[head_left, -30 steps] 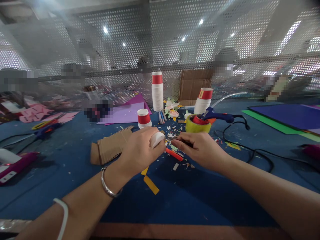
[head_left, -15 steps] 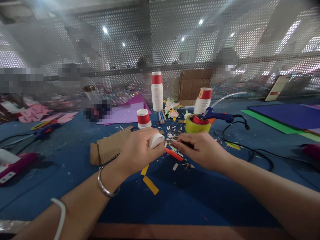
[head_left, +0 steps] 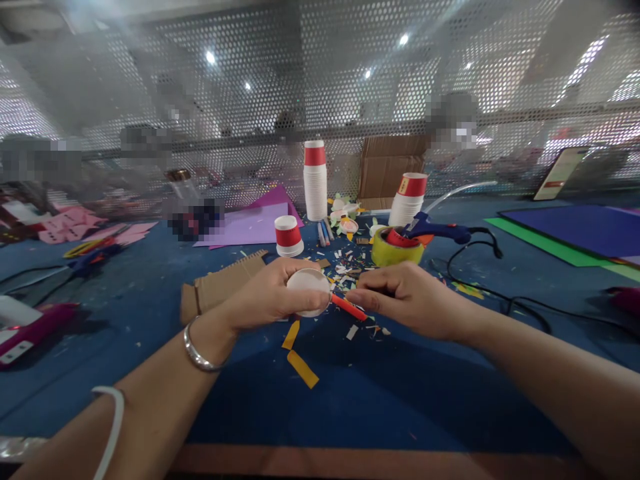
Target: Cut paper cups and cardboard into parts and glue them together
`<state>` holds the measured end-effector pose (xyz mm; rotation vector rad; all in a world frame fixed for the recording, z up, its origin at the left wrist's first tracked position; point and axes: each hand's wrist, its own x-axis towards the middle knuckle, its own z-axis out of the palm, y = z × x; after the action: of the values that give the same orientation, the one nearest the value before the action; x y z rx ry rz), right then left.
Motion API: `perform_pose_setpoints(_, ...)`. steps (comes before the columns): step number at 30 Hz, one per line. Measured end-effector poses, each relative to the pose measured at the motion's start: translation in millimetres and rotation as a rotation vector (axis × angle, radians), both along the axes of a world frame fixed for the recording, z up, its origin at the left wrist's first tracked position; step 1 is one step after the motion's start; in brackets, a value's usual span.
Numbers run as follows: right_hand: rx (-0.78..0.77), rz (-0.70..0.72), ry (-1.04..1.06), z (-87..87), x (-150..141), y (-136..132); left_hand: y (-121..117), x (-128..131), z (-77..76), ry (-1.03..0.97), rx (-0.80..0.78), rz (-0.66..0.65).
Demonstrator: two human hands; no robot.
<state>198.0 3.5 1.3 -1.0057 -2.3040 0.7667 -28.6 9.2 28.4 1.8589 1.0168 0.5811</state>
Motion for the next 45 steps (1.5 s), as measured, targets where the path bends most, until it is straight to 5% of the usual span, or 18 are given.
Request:
perform_pose_setpoints(16, 0.284, -0.183, 0.035, -8.8, -2, -2, 1, 10, -15.0, -0.196, 0.076, 0.094)
perform_pose_setpoints(23, 0.398, -0.158, 0.055, -9.8, -1, -4, -3, 12, -17.3, -0.315, -0.04, 0.105)
perform_pose_setpoints(45, 0.388, -0.153, 0.017, -7.3, 1, -3, -6, 13, -19.6, -0.255, -0.015, 0.14)
